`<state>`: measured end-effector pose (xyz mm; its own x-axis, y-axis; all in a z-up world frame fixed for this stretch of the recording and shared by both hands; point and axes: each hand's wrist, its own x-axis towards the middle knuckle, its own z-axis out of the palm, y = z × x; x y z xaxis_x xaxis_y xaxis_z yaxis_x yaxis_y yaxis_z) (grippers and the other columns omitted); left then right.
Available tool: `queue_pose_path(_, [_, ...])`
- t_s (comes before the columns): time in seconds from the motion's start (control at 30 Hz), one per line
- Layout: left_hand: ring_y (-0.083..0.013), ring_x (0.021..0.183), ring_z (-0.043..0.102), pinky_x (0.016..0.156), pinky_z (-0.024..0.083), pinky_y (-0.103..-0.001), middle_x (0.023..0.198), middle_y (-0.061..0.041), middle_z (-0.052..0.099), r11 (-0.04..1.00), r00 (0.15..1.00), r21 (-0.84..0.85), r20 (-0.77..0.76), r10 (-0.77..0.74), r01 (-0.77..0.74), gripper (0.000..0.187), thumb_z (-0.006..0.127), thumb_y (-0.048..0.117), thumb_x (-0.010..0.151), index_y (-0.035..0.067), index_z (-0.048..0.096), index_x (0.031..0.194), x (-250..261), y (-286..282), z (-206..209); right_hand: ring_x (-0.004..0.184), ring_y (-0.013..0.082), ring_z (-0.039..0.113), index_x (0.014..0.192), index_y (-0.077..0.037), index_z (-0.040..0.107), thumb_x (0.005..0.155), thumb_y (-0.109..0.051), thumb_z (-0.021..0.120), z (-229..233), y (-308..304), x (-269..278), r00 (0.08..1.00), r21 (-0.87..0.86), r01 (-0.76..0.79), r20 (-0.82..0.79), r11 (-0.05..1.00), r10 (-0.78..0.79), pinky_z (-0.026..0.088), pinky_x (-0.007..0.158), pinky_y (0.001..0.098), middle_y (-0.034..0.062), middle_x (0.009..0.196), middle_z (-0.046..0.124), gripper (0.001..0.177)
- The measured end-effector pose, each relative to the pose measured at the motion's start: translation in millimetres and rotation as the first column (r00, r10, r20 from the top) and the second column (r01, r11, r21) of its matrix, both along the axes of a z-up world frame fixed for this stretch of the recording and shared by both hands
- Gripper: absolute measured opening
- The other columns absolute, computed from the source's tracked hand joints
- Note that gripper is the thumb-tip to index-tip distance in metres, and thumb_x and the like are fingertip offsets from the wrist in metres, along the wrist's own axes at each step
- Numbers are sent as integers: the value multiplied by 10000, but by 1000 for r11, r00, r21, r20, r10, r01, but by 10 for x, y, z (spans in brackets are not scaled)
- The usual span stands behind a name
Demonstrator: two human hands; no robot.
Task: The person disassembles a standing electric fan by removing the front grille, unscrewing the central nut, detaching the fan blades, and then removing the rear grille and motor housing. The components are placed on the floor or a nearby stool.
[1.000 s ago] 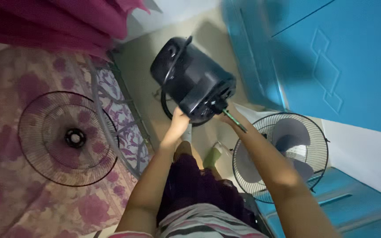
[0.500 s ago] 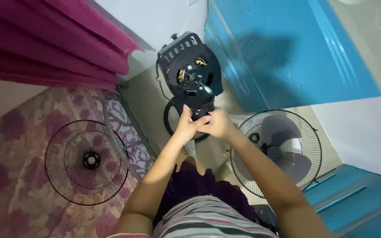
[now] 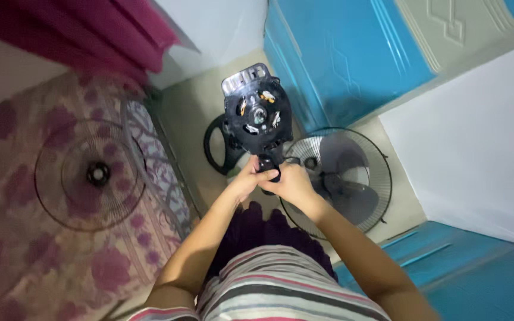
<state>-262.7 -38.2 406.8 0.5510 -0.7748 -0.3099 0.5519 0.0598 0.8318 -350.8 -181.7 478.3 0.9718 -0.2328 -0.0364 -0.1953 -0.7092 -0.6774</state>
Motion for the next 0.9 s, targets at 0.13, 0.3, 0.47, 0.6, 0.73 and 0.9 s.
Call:
queue_pose_path(0.13, [-179, 1235, 569, 1071, 447, -340, 1316, -66, 613, 998, 999, 52, -36, 39, -37, 692, 791, 60, 883, 21, 412, 1460, -382, 128, -40, 722, 400, 716, 901, -18, 744, 669, -481, 852, 26, 77, -299, 998, 65, -32, -44, 997, 35, 571, 641, 482, 220, 784, 719, 529])
queue_pose_path(0.3, [-162, 1275, 549, 1094, 436, -325, 1407, -50, 584, 997, 997, -24, -23, 70, -71, 785, 768, 77, 871, 60, 356, 1539, -639, 412, 11, 753, 405, 725, 863, -5, 736, 656, -523, 863, 18, 286, -475, 990, 19, -98, -102, 995, 99, 576, 682, 480, 223, 801, 724, 571])
queue_pose_path(0.47, [-172, 1314, 507, 1121, 413, -332, 1468, -58, 520, 987, 986, -7, 55, 158, -158, 860, 780, 60, 883, 65, 298, 1595, -648, 712, 235, 756, 417, 718, 829, 44, 709, 674, -548, 866, 85, 509, -438, 978, -5, -162, -137, 987, 160, 569, 697, 485, 241, 782, 711, 633])
queue_pose_path(0.6, [-164, 1274, 524, 1079, 435, -326, 1428, -44, 535, 971, 964, 17, 129, 234, -239, 934, 786, 77, 831, 107, 247, 1594, -618, 890, 472, 870, 397, 722, 1166, 20, 633, 740, -423, 859, 136, 705, -424, 968, 236, -245, 11, 940, 250, 565, 728, 459, 233, 942, 729, 655])
queue_pose_path(0.73, [-171, 1296, 530, 1105, 426, -321, 1417, -60, 563, 957, 950, 44, 142, 279, -287, 879, 798, 72, 829, 74, 320, 1566, -667, 1200, 661, 971, 343, 719, 1367, 31, 414, 727, -354, 922, 65, 972, -443, 940, 393, -242, -132, 887, 315, 577, 812, 420, 227, 1129, 691, 903])
queue_pose_path(0.9, [-194, 1210, 566, 1064, 450, -330, 1314, -75, 602, 947, 940, 36, 140, 311, -319, 806, 802, 86, 824, 73, 396, 1521, -776, 1511, 702, 1261, 257, 561, 1453, 27, 379, 783, -153, 879, -407, 858, -611, 813, 746, -441, 98, 498, 573, 474, 1021, 390, 138, 1386, 556, 855])
